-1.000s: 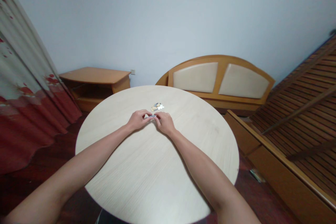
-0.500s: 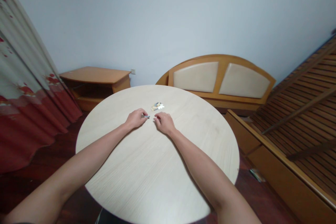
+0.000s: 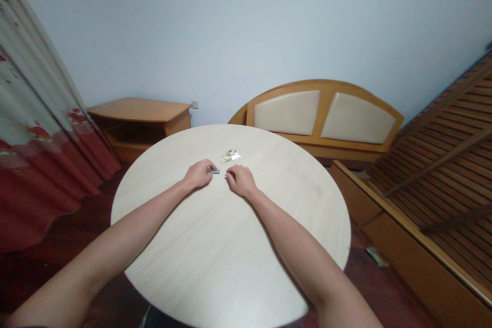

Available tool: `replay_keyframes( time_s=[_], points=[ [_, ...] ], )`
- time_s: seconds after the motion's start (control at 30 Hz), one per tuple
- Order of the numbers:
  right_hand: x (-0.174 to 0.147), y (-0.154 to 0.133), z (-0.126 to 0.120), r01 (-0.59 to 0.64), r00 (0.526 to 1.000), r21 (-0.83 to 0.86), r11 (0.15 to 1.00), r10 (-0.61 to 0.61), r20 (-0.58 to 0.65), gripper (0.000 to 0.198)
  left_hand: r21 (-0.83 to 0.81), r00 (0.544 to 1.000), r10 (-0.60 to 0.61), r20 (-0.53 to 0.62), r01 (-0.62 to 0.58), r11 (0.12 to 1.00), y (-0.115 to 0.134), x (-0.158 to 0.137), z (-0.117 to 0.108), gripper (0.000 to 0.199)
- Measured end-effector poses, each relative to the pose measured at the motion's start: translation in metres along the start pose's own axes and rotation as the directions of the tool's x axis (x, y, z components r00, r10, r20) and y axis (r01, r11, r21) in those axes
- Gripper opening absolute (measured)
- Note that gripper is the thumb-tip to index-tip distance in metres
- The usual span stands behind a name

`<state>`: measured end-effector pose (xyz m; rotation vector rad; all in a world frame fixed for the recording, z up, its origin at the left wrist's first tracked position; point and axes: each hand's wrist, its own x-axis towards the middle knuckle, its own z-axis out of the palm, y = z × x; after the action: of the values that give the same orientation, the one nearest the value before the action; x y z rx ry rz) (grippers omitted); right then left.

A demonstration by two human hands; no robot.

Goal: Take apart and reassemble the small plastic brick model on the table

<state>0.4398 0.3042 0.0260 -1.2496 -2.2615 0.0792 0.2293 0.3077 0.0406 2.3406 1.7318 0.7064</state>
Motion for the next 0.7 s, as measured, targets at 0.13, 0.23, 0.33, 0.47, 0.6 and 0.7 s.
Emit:
replay_keyframes(
  time_s=[0.13,0.23,0.33,0.47,0.6,0.7],
  points=[
    [0.0,-0.001,0.0,0.003,1.0,0.0,1.0,-0.003,-0.003,0.02,-0.002,1.0,-0.012,0.018,0.012,1.0,0.001,-0.001,-0.001,0.03],
    [0.0,-0.001,0.0,-0.005,1.0,-0.002,1.0,0.005,-0.01,0.02,-0.01,1.0,0.025,0.0,-0.025,1.0,0.0,-0.001,0.001,0.026],
    [0.0,0.001,0.0,-0.042,0.999,-0.021,0.999,0.042,-0.029,0.021,0.001,0.993,0.115,-0.027,-0.115,0.993,-0.002,0.0,0.005,0.028],
    [0.002,0.01,0.001,-0.112,0.993,-0.103,0.988,0.108,-0.038,0.031,0.025,0.981,0.196,-0.014,-0.195,0.98,-0.005,0.002,0.012,0.034],
    [0.01,0.02,0.002,-0.153,0.987,-0.223,0.963,0.16,0.015,0.045,0.029,0.984,0.176,-0.003,-0.176,0.984,-0.004,0.004,0.016,0.028],
    [0.02,0.026,0.003,-0.071,0.99,-0.284,0.956,0.103,0.098,0.054,0.017,0.988,0.151,-0.019,-0.151,0.988,-0.004,0.005,0.017,0.023]
  ],
)
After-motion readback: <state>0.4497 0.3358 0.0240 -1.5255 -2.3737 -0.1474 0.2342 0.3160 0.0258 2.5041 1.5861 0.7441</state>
